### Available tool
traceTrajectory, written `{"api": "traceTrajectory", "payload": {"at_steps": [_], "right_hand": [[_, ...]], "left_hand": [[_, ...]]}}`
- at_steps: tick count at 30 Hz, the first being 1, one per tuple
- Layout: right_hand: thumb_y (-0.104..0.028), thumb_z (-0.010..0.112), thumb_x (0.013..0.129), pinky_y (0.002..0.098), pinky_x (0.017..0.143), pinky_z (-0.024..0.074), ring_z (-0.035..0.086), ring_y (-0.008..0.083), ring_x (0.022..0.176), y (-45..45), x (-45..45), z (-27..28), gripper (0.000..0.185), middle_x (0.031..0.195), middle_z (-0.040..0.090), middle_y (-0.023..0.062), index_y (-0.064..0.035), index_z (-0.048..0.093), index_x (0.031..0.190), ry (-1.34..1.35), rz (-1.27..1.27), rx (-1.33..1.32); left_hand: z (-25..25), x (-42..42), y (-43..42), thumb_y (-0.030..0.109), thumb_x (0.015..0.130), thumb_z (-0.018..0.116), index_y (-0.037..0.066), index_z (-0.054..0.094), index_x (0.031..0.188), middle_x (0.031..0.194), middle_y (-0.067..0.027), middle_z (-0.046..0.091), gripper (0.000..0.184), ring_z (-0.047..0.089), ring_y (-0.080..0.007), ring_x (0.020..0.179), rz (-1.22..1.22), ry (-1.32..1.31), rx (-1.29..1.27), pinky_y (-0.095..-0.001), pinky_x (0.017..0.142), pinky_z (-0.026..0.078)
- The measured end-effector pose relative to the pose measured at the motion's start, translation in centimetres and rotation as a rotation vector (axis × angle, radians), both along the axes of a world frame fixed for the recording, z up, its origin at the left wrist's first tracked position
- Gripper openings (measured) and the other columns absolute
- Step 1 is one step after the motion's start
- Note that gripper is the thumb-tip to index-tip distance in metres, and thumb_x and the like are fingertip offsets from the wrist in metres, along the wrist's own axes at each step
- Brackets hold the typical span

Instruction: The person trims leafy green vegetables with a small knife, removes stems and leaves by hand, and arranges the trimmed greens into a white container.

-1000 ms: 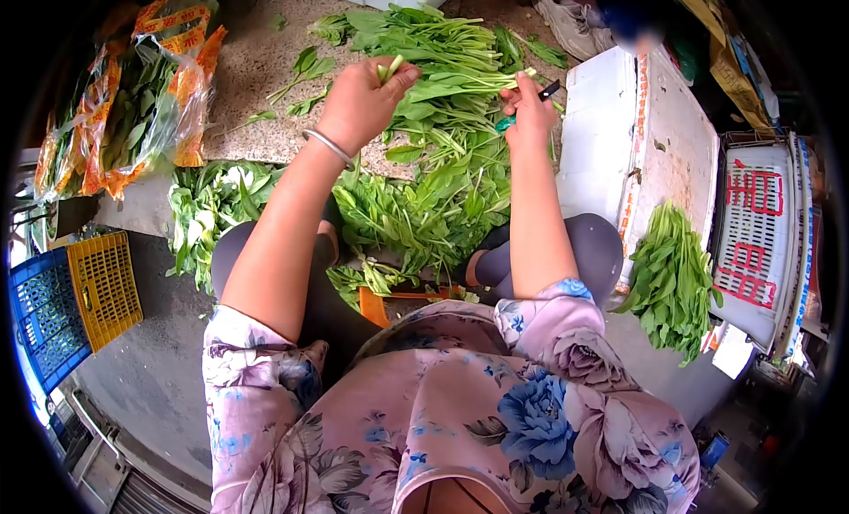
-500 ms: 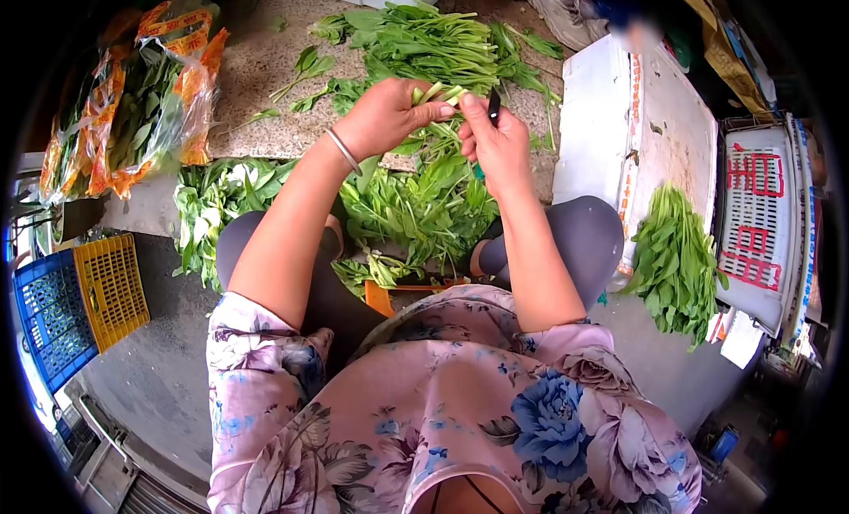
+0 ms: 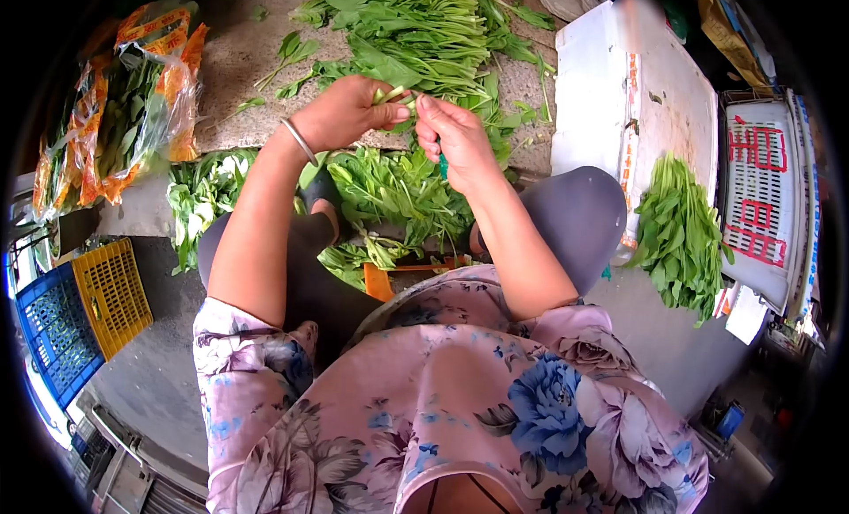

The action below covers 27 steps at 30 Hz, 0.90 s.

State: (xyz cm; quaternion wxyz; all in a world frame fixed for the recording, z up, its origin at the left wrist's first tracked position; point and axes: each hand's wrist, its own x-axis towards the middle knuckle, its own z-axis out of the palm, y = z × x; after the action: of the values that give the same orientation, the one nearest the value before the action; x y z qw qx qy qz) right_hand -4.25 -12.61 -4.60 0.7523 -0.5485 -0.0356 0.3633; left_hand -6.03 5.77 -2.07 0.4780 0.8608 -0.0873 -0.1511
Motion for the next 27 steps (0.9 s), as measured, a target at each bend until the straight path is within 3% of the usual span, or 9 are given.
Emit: {"api": "traceTrajectory", "payload": {"at_steps": [4,6,8,9,12,15,18,20,27], "right_hand": [[-0.03,0.049,0.089,0.019,0.041,0.0256,0.032,0.0048,0.048,0.4,-0.3,-4.5,0.02,0.057,0.037,-0.0062,-0.0102,0.054,0.091,0.215,-0.033,-0.02],[-0.031,0.047,0.09,0.0198,0.041,0.025,0.031,0.0052,0.047,-0.1,-0.1,-7.1,0.026,0.057,0.037,-0.0059,-0.0091,0.055,0.101,0.334,-0.031,-0.02],[-0.034,0.046,0.09,0.0205,0.041,0.0256,0.032,0.0057,0.047,-0.4,0.0,-9.6,0.035,0.058,0.037,-0.0054,-0.008,0.052,0.112,0.352,-0.059,-0.184],[-0.039,0.049,0.087,0.0208,0.041,0.0258,0.032,0.0062,0.047,-0.3,0.6,-10.4,0.043,0.059,0.037,-0.0044,-0.0074,0.05,0.116,0.474,-0.197,-0.155],[-0.041,0.06,0.08,0.0237,0.041,0.0282,0.034,0.0083,0.046,0.3,4.4,-12.1,0.039,0.059,0.04,-0.0013,-0.0057,0.057,0.096,0.46,-0.65,-0.273],[-0.031,0.065,0.079,0.0267,0.042,0.0295,0.042,0.0113,0.046,1.3,8.8,-13.5,0.027,0.065,0.055,0.0051,-0.006,0.054,0.081,0.54,-0.908,-0.239],[-0.022,0.067,0.077,0.0238,0.037,0.0289,0.047,0.0122,0.046,1.5,11.3,-14.3,0.024,0.068,0.057,0.0051,-0.0041,0.052,0.081,0.594,-0.845,-0.281],[-0.017,0.068,0.076,0.0225,0.039,0.0299,0.048,0.0119,0.049,1.4,11.8,-15.0,0.019,0.071,0.058,0.0044,-0.0043,0.055,0.083,0.6,-0.848,-0.296],[-0.01,0.068,0.074,0.0205,0.044,0.0353,0.051,0.0088,0.055,2.4,5.5,-5.7,0.016,0.075,0.061,0.0033,-0.0025,0.059,0.085,0.029,-0.568,-0.14]], "left_hand": [[0.5,-0.3,0.2,0.032,0.084,0.057,0.0,0.06,0.077,0.063,-0.0074,0.059,0.033,0.052,-0.0121,0.058,0.02,0.167,0.112,-0.0277,0.057,0.043],[0.2,-0.1,1.0,0.031,0.084,0.057,0.0,0.06,0.08,0.064,-0.0077,0.06,0.032,0.053,-0.0131,0.058,0.061,0.152,0.009,-0.0285,0.058,0.043],[0.0,0.3,1.7,0.031,0.084,0.057,-0.001,0.06,0.082,0.065,-0.0085,0.06,0.032,0.054,-0.014,0.06,0.08,-0.036,0.15,-0.0291,0.059,0.043],[-0.6,0.5,1.9,0.034,0.084,0.054,0.0,0.06,0.082,0.062,-0.0141,0.058,0.034,0.056,-0.0266,0.058,0.133,-0.064,0.268,-0.0357,0.059,0.044],[-1.5,0.9,2.3,0.034,0.084,0.054,0.0,0.058,0.079,0.062,-0.0123,0.058,0.034,0.056,-0.0285,0.059,0.243,-0.187,0.263,-0.0356,0.059,0.043],[-1.0,1.4,1.9,0.032,0.085,0.053,0.001,0.056,0.077,0.06,-0.0104,0.058,0.032,0.057,-0.0234,0.056,0.342,-0.148,0.129,-0.0342,0.055,0.043],[-0.2,1.7,2.0,0.033,0.083,0.057,0.001,0.056,0.076,0.058,-0.0097,0.057,0.032,0.055,-0.018,0.054,0.424,-0.09,0.067,-0.0323,0.052,0.043],[-0.2,1.8,2.1,0.037,0.077,0.063,0.001,0.056,0.077,0.057,-0.0093,0.056,0.036,0.055,-0.0193,0.054,0.518,-0.183,0.238,-0.032,0.054,0.044],[-0.4,2.5,1.2,0.037,0.074,0.066,0.006,0.065,0.089,0.069,-0.0126,0.063,0.035,0.06,-0.0224,0.062,0.601,-0.124,0.134,-0.0315,0.061,0.047]]}}
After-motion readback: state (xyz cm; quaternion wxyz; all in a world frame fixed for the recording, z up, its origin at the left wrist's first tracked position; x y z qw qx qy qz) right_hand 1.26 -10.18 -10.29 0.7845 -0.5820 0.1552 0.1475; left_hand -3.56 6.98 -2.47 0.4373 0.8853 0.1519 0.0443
